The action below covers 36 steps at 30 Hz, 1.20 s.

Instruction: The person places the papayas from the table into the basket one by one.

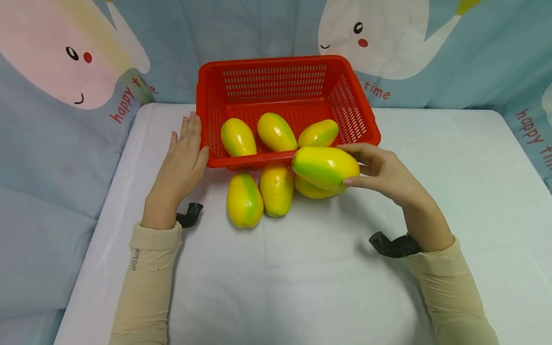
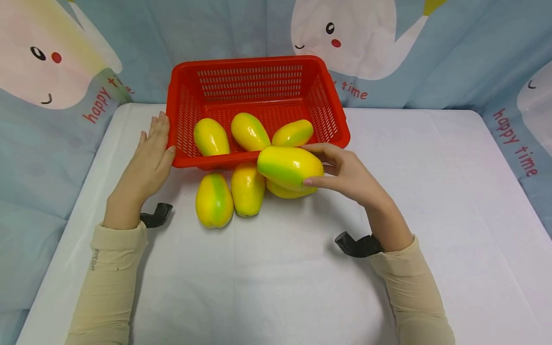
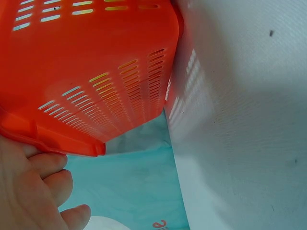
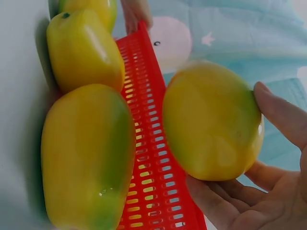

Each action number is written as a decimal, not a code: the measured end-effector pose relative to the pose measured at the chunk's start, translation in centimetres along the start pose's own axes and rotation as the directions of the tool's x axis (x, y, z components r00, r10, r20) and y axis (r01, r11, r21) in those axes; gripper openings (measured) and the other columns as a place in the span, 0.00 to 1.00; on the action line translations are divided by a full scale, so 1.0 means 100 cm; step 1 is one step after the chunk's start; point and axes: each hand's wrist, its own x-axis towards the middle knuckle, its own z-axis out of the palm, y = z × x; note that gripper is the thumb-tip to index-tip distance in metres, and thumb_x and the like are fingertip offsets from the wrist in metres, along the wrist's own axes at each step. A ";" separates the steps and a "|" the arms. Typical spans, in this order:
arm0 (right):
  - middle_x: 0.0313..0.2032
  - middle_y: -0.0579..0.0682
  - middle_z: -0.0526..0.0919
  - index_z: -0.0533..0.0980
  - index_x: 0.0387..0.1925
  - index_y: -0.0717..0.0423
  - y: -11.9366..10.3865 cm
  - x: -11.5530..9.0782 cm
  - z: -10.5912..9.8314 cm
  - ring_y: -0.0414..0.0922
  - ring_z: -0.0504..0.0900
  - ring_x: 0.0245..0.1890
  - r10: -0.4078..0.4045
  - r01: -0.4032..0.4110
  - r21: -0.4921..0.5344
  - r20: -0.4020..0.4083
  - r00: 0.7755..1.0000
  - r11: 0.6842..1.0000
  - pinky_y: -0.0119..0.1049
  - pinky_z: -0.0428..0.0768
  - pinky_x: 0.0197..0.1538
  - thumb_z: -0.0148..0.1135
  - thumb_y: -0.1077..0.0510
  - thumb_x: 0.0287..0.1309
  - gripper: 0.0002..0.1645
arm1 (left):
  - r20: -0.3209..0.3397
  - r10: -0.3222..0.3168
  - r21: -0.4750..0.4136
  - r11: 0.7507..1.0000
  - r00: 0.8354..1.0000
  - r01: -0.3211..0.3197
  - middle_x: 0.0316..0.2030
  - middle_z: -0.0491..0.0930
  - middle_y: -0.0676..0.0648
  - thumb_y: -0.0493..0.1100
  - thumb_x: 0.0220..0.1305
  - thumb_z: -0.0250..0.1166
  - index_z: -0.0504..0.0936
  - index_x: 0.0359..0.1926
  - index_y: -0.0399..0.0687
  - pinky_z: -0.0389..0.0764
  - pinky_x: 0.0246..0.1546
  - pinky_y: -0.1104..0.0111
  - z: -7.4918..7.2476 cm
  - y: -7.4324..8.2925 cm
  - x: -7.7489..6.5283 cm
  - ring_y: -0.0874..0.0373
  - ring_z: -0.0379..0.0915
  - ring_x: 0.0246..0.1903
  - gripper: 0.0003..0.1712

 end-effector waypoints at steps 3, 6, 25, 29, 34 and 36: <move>0.55 0.51 0.74 0.69 0.61 0.62 0.000 0.002 -0.001 0.46 0.75 0.52 -0.007 0.008 0.032 -0.016 1.000 0.999 0.31 0.78 0.49 0.64 0.70 0.52 0.32 | 0.003 0.004 -0.003 1.000 1.000 -0.004 0.73 0.35 0.45 0.47 0.71 0.39 0.36 0.73 0.39 0.31 0.68 0.52 -0.001 0.000 0.000 0.54 0.26 0.72 0.37; 0.56 0.53 0.74 0.69 0.60 0.64 -0.001 0.007 -0.002 0.47 0.75 0.53 -0.030 0.034 0.099 -0.035 0.999 0.994 0.31 0.78 0.49 0.62 0.72 0.53 0.31 | -0.001 0.001 -0.004 1.000 1.000 -0.001 0.73 0.35 0.45 0.48 0.71 0.39 0.36 0.73 0.40 0.31 0.68 0.52 -0.002 0.000 0.000 0.53 0.27 0.72 0.37; 0.54 0.52 0.75 0.72 0.59 0.57 0.001 0.059 -0.019 0.48 0.75 0.51 0.023 0.004 0.172 -0.155 0.988 0.985 0.28 0.78 0.48 0.62 0.65 0.56 0.27 | -0.015 0.004 0.005 1.000 1.000 -0.004 0.73 0.36 0.44 0.47 0.71 0.40 0.37 0.73 0.40 0.32 0.69 0.53 -0.001 0.000 0.000 0.53 0.28 0.72 0.37; 0.56 0.52 0.74 0.71 0.60 0.56 0.004 0.071 -0.021 0.48 0.74 0.52 0.077 -0.052 0.146 -0.171 0.982 0.988 0.27 0.76 0.50 0.63 0.61 0.57 0.27 | -0.015 0.006 0.006 1.000 1.000 -0.006 0.73 0.36 0.44 0.47 0.71 0.40 0.37 0.73 0.40 0.32 0.69 0.52 -0.001 0.001 -0.001 0.53 0.27 0.72 0.37; 0.56 0.52 0.74 0.71 0.60 0.55 0.010 0.085 -0.023 0.47 0.74 0.51 0.132 -0.105 0.158 -0.172 0.976 0.982 0.26 0.75 0.51 0.64 0.58 0.57 0.29 | -0.017 0.003 0.004 1.000 1.000 -0.003 0.73 0.37 0.44 0.47 0.71 0.40 0.37 0.73 0.39 0.32 0.68 0.52 -0.001 0.001 -0.001 0.53 0.27 0.72 0.37; 0.55 0.53 0.74 0.71 0.60 0.56 0.012 0.089 -0.024 0.48 0.73 0.51 0.149 -0.121 0.165 -0.169 0.974 0.979 0.26 0.75 0.51 0.64 0.58 0.57 0.29 | -0.019 0.000 0.003 1.000 1.000 0.000 0.73 0.37 0.44 0.47 0.71 0.40 0.37 0.73 0.40 0.32 0.68 0.52 -0.001 0.001 -0.001 0.53 0.28 0.72 0.37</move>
